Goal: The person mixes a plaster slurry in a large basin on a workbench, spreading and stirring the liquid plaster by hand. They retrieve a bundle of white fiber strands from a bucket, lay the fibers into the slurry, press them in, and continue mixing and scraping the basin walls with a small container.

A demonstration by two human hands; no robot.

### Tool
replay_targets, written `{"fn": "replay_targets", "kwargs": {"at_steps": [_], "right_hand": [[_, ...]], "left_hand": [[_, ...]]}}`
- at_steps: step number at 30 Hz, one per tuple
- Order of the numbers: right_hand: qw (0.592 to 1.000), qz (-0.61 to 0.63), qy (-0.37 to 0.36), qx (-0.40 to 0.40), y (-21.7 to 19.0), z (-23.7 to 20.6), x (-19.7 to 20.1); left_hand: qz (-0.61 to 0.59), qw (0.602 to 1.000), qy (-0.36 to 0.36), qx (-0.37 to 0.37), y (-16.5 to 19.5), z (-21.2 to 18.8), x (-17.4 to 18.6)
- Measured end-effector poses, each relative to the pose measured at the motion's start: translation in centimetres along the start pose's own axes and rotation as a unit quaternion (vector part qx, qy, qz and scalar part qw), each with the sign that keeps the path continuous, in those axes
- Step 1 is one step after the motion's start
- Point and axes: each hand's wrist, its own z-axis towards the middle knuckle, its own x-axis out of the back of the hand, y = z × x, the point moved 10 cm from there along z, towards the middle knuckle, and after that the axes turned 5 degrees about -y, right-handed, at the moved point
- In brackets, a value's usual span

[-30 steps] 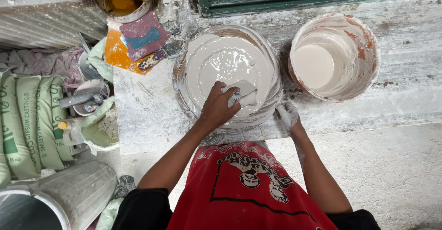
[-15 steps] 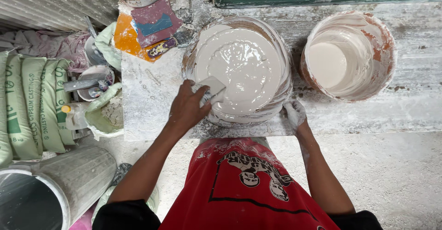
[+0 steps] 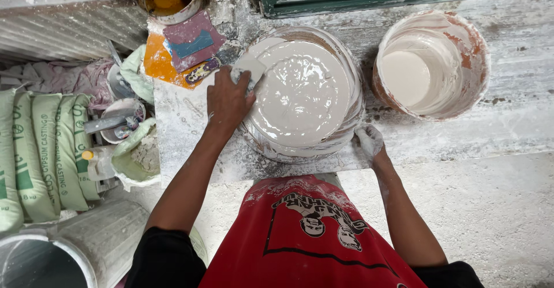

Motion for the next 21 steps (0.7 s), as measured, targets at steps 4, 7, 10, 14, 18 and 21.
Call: {"fn": "replay_targets", "kwargs": {"at_steps": [4, 7, 10, 14, 18, 21], "right_hand": [[1.0, 0.004, 0.004, -0.013, -0.5, -0.2, -0.2], [1.0, 0.01, 0.004, -0.022, -0.5, -0.4, -0.3], [1.0, 0.015, -0.001, -0.027, -0.4, -0.7, -0.5], [0.999, 0.01, 0.004, -0.033, 0.1, -0.9, -0.2], [1.0, 0.023, -0.011, -0.017, 0.5, -0.7, -0.3], [0.999, 0.029, -0.003, -0.035, 1.3, -0.5, 0.2]], "left_hand": [[0.02, 0.999, 0.021, -0.037, 1.8, 3.4, -1.2], [0.011, 0.997, 0.025, -0.069, 4.2, 4.5, -2.3], [-0.027, 0.994, 0.018, -0.106, 6.9, 4.1, -3.2], [-0.067, 0.989, -0.049, -0.119, 7.9, 3.5, -4.3], [-0.016, 0.996, -0.037, -0.083, 6.7, 3.4, -3.4], [-0.08, 0.987, -0.125, -0.069, 7.0, 2.6, -4.9]]}}
